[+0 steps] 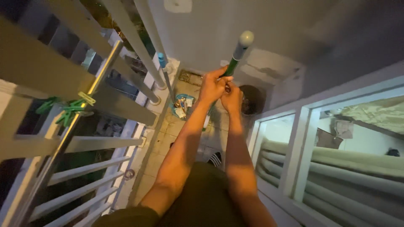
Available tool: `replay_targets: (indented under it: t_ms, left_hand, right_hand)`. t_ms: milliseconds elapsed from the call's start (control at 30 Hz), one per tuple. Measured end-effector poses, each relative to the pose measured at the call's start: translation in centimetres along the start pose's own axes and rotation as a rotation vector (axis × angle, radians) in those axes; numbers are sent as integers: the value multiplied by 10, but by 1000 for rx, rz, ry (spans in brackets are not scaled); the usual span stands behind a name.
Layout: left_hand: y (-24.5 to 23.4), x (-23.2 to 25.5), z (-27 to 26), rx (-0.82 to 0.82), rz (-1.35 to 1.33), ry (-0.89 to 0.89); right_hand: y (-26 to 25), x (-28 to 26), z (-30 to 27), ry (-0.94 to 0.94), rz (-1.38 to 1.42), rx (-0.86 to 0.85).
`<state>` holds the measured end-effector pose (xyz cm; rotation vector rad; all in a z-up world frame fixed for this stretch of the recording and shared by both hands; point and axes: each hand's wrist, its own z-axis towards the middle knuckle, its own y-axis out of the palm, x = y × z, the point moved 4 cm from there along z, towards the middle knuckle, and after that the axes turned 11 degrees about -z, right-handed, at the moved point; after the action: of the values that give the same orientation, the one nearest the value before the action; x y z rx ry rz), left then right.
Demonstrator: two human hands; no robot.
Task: Repairing and assembling a green mop handle on a balcony.
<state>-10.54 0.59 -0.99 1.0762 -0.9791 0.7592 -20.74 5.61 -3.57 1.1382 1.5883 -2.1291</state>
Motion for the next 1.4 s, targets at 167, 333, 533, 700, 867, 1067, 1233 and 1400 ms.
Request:
replay_targets:
  t_ms: [167, 333, 533, 700, 867, 1067, 1233, 1400]
  left_hand:
    - [34, 2, -9, 33, 53, -53]
    - [53, 14, -15, -30, 197, 180]
    - [51, 9, -14, -6, 266, 116]
    - [33, 1, -7, -3, 65, -110]
    - [-1, 9, 0, -29, 195, 40]
    - [-47, 24, 7, 13, 190, -13]
    - [-78, 45, 12, 37, 244, -38]
    - [-98, 65, 17, 73, 195, -70]
  right_hand:
    - [-31, 16, -4, 27, 74, -21]
    - [-39, 45, -3, 77, 40, -46]
    - [-35, 51, -3, 40, 34, -15]
    - [-15, 43, -2, -10, 64, 46]
    - [-9, -7, -8, 126, 18, -14]
    - [44, -15, -1, 8, 60, 22]
    - [81, -31, 4, -16, 165, -5]
    - [98, -60, 7, -68, 201, -40]
